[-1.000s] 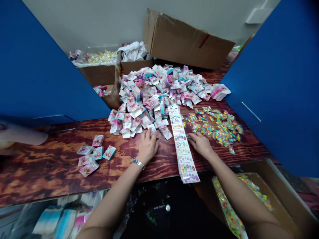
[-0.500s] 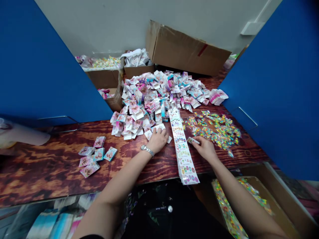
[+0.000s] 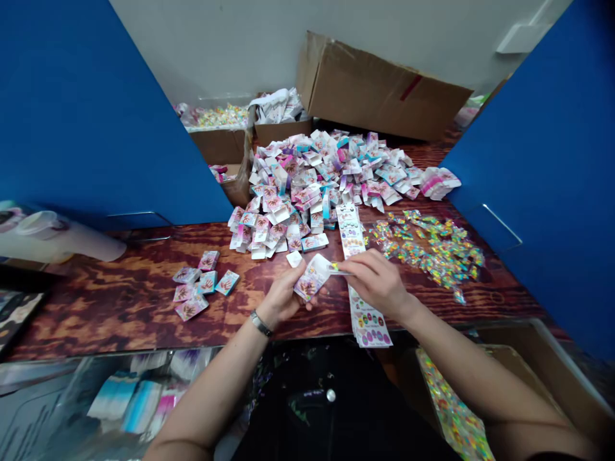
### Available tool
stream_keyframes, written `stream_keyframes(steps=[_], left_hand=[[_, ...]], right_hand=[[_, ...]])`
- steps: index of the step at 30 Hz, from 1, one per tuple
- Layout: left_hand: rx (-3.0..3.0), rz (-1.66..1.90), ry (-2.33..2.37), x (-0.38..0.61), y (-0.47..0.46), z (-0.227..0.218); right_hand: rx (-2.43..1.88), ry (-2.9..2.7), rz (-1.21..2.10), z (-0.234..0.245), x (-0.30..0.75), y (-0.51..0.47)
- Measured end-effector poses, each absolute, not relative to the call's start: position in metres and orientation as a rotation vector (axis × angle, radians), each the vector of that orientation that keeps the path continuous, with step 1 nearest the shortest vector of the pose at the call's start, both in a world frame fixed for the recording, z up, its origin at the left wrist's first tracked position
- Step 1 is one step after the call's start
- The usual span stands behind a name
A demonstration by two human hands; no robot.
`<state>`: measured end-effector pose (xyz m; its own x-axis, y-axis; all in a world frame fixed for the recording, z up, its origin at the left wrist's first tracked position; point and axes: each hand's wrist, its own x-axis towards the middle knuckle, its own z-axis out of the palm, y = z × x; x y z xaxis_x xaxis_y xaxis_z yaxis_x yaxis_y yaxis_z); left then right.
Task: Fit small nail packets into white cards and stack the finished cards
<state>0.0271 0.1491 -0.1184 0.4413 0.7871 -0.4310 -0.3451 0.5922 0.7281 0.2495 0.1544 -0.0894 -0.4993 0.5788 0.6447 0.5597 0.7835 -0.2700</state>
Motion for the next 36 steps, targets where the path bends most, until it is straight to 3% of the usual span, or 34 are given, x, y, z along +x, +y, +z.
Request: stream_keyframes(steps=[10, 31, 36], left_hand=[[0.559, 0.532, 0.798, 0.022, 0.143, -0.117], [0.558, 0.512, 0.82, 0.033, 0.14, -0.125], [0.718, 0.863, 0.928, 0.038, 0.137, -0.118]], right_hand=[[-0.38, -2.531, -0.397, -0.093, 0.256, 0.166], [-0.232, -2.531, -0.242, -0.089, 0.248, 0.161], [-0.327, -2.563, -0.078, -0.085, 0.242, 0.16]])
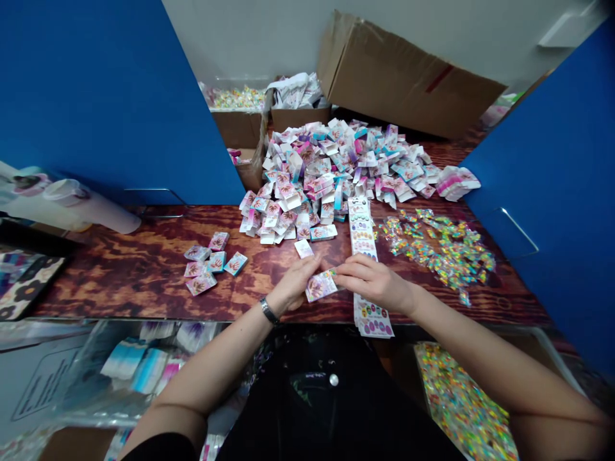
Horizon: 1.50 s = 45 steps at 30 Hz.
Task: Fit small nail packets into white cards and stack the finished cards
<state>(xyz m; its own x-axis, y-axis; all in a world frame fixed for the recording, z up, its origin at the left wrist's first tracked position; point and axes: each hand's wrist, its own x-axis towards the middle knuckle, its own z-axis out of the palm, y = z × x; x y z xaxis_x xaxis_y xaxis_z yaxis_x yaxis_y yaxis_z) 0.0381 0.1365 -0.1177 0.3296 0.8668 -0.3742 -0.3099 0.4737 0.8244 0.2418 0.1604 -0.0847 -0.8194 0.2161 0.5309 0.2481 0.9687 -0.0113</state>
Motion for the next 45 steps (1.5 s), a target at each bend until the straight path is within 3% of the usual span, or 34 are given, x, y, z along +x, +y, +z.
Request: stream_keyframes(steps=[2, 7, 10, 24, 38, 45], left_hand=[[0.903, 0.952, 0.978, 0.034, 0.134, -0.111], [1.898, 0.694, 1.097, 0.019, 0.122, -0.102], [2.175, 0.653, 1.223, 0.019, 0.116, -0.106], [2.301, 0.811, 1.216, 0.022, 0.115, -0.113], [2.126, 0.939, 1.158, 0.027, 0.111, -0.112], [2.195, 1.038, 1.245, 0.033, 0.105, -0.116]], right_hand=[[-0.374, -2.585, -0.102, -0.084, 0.241, 0.16], [-0.439, -2.601, -0.171, -0.089, 0.24, 0.157], [-0.422, -2.578, -0.2, -0.091, 0.237, 0.153], [-0.261, -2.488, -0.143, -0.098, 0.235, 0.142], [-0.475, -2.413, 0.344, -0.098, 0.231, 0.14], [-0.949, -2.075, 0.396, -0.104, 0.215, 0.128]])
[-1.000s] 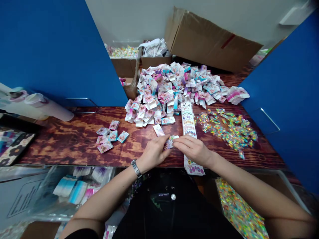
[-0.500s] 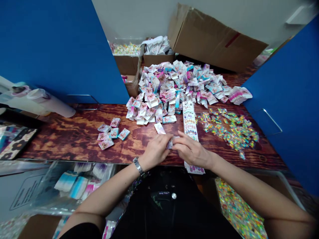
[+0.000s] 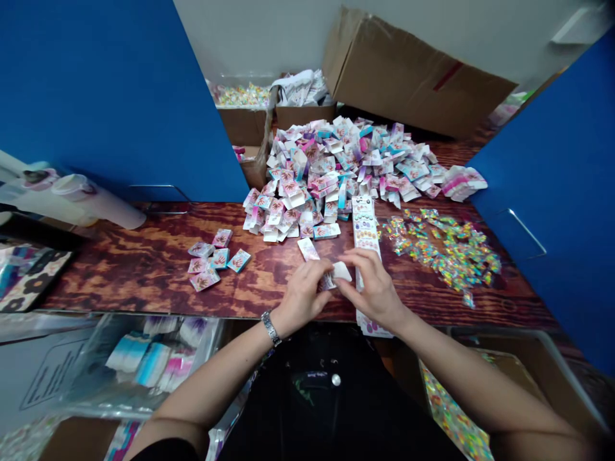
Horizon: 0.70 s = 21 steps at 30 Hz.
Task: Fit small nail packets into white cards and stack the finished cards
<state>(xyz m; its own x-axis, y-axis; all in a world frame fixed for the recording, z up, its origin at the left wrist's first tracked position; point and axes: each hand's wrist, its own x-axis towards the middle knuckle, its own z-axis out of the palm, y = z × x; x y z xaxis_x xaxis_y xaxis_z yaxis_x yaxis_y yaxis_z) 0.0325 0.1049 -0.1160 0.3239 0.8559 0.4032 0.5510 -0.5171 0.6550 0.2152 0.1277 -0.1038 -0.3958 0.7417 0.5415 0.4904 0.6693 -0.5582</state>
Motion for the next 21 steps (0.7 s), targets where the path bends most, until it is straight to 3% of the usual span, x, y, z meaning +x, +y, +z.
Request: stream_keyframes(steps=[5, 16, 21], left_hand=[[2.292, 1.046, 1.327, 0.037, 0.1, -0.125], [2.421, 1.092, 1.535, 0.039, 0.097, -0.13], [2.448, 1.053, 1.556, 0.04, 0.095, -0.132]], right_hand=[[-1.215, -1.841, 0.7, -0.112, 0.206, 0.115], [-1.16, -1.543, 1.047, -0.111, 0.195, 0.113], [-1.217, -1.511, 1.005, -0.113, 0.19, 0.114]])
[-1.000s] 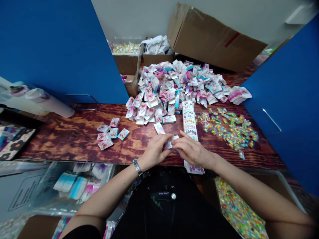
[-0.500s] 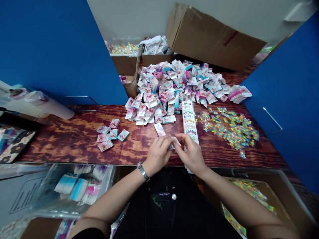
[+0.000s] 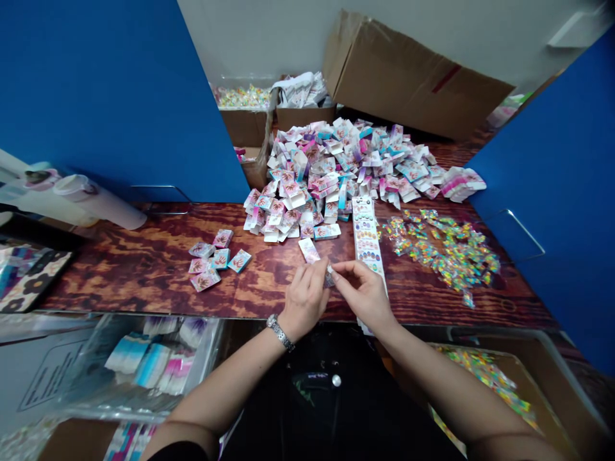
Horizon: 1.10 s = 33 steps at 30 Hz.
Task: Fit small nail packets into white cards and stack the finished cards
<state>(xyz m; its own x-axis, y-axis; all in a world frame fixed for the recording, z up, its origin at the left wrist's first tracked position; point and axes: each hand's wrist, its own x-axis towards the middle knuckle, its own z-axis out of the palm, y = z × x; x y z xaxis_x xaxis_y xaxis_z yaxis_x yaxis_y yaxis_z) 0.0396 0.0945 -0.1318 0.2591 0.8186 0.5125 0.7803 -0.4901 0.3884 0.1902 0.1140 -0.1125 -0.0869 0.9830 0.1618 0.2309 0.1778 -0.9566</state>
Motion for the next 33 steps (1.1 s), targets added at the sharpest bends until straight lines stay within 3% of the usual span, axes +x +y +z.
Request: stream_keyframes(steps=[7, 24, 33], left_hand=[[2.532, 0.972, 1.698, 0.044, 0.091, -0.132], [2.281, 1.308, 1.522, 0.047, 0.089, -0.143], [2.56, 1.137, 1.661, 0.046, 0.094, -0.143]], right_hand=[[-1.23, -1.582, 0.882, -0.111, 0.191, 0.112], [-1.22, -1.536, 1.006, -0.11, 0.191, 0.115], [-1.134, -1.704, 0.758, -0.101, 0.191, 0.106]])
